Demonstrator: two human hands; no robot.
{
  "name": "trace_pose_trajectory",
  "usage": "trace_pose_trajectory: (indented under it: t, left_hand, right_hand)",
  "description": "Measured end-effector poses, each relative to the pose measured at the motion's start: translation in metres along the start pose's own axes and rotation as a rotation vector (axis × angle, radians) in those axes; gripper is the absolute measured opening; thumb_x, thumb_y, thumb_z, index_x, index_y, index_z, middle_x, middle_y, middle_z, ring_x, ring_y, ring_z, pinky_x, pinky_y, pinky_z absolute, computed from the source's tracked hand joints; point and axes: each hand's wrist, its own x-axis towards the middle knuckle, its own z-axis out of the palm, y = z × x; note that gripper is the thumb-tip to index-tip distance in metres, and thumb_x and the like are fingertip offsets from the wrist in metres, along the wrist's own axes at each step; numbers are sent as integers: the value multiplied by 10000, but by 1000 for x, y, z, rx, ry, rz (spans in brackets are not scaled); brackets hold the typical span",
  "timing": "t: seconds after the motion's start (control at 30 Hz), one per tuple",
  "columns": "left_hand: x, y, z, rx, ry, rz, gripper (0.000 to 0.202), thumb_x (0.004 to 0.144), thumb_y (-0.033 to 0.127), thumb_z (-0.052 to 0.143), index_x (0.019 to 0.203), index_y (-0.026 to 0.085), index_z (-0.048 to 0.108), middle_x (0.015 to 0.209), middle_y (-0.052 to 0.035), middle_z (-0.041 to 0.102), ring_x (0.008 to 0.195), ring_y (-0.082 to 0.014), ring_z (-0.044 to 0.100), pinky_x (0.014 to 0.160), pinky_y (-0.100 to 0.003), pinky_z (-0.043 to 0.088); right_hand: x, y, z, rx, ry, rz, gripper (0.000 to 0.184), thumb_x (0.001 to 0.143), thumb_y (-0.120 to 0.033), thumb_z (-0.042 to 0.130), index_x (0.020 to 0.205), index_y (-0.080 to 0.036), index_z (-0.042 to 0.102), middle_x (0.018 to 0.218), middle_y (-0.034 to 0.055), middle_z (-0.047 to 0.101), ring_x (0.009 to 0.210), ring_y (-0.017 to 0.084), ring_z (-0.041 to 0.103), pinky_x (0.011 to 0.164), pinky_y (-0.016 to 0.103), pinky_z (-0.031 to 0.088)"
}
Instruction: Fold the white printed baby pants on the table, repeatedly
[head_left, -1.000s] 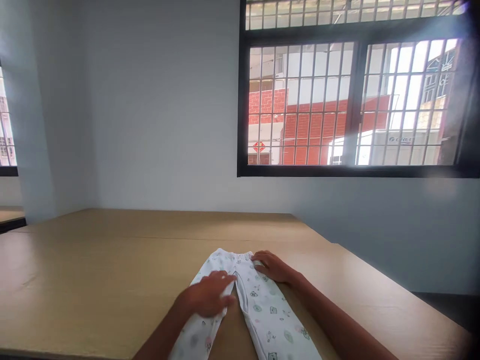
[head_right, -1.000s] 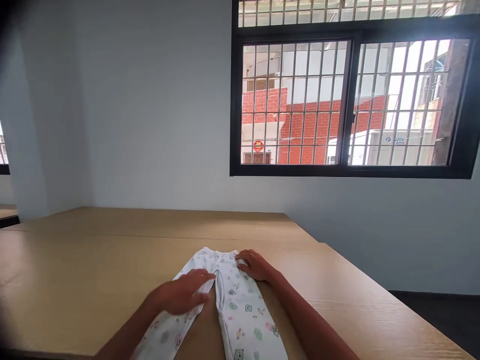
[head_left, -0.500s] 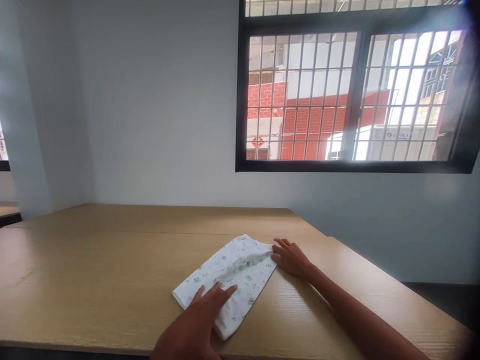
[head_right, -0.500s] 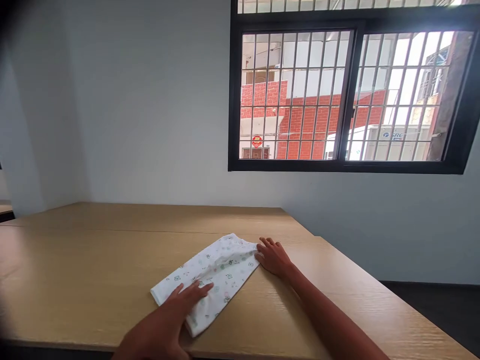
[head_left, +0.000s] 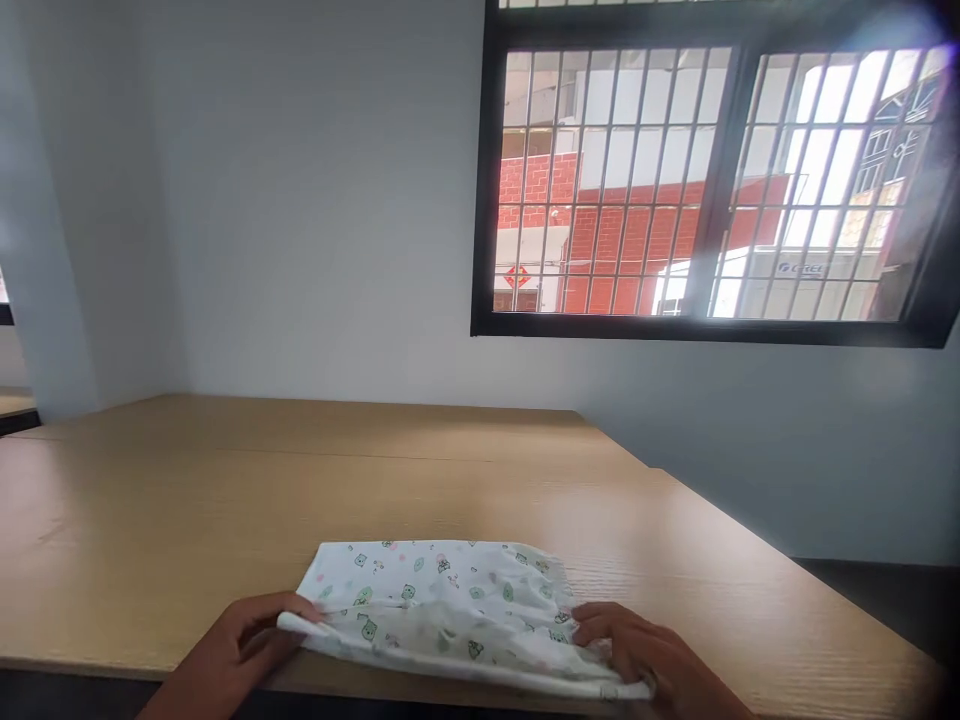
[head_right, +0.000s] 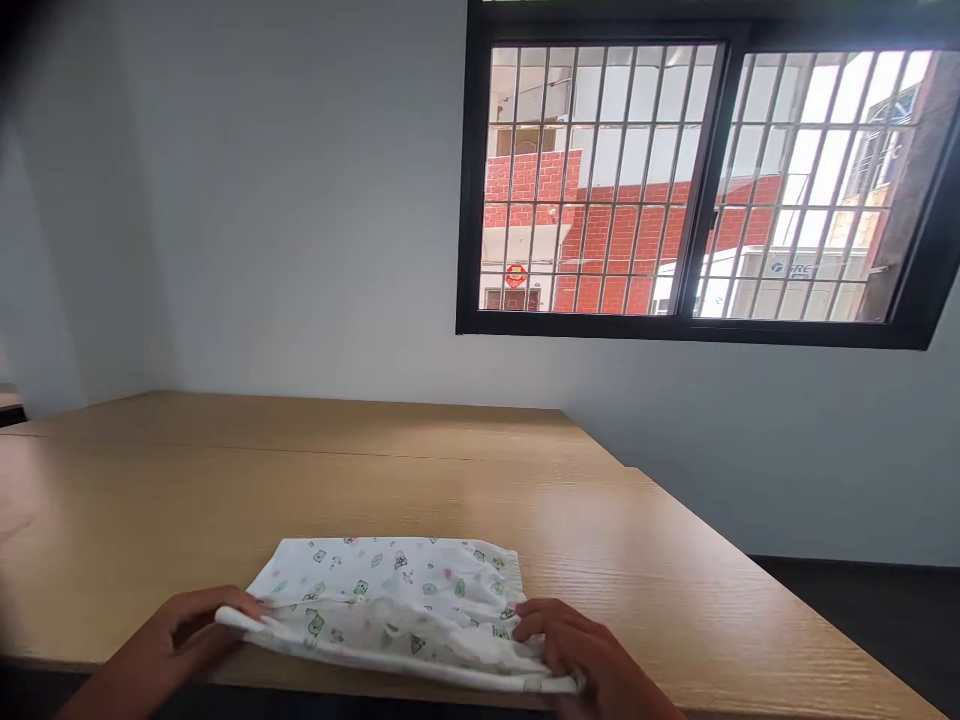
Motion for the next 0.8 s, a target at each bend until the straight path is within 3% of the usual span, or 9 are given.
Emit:
trace_pose_trajectory:
  t: [0.07,0.17,0.23,0.3,0.4,0.5,0.63,0.8]
  left_hand:
    - [9,18,2,-2,15,-3,445,781,621,599,988,245,715,1073,-23,701,1058,-299,606,936,-361,497]
    - [31,32,4,-104,62,8,497,773,634,600,1001,200,680,863,-20,687,823,-241,623,706,-279,523]
    - [52,33,4,-188,104,-20,519,783,638,581,1000,170,642,758,-10,632,685,-192,574,566,-236,458]
    - [74,31,3,-214,113,-53,518,776,626,580,980,151,608,744,-6,597,635,-164,531,525,-222,395]
    - [101,22,8,-102,-2,-48,440,731,579,600,833,153,563,696,7,550,610,-153,491,534,-230,347]
    - [114,9,16,81,-49,-40,346,707,517,566,675,196,441,589,52,429,552,-132,399,517,-236,272]
    - [115,-2,21,219,-36,7,277,745,444,491,663,216,356,587,71,345,558,-123,337,532,-238,232]
    - [104,2,19,419,-3,11,171,784,352,496,736,206,421,595,64,391,578,-139,384,567,-241,265]
  right_hand:
    - [13,7,2,27,24,44,149,907,-389,556,887,-251,609,1076,84,663,1086,290,586,929,408,478]
    - [42,5,6,61,104,104,296,939,-499,476,811,-234,508,816,20,612,791,215,586,715,325,492]
    - [64,1,7,141,164,154,361,934,-562,445,782,-234,445,690,-27,518,656,170,518,577,268,433]
    - [83,1,7,253,157,230,385,912,-605,446,805,-236,432,661,-47,485,606,149,487,516,241,376]
    - [100,11,5,376,71,371,374,853,-596,533,877,-229,462,730,-32,546,633,148,528,525,235,380]
    - [104,27,3,323,66,434,374,774,-497,650,979,-218,509,832,-2,574,726,162,562,596,252,428]
    - [105,41,0,133,132,378,317,752,-402,634,996,-213,560,913,22,564,811,180,564,674,280,463]
    - [110,47,2,-83,167,298,186,741,-301,572,906,-219,594,898,21,572,809,190,564,692,301,467]
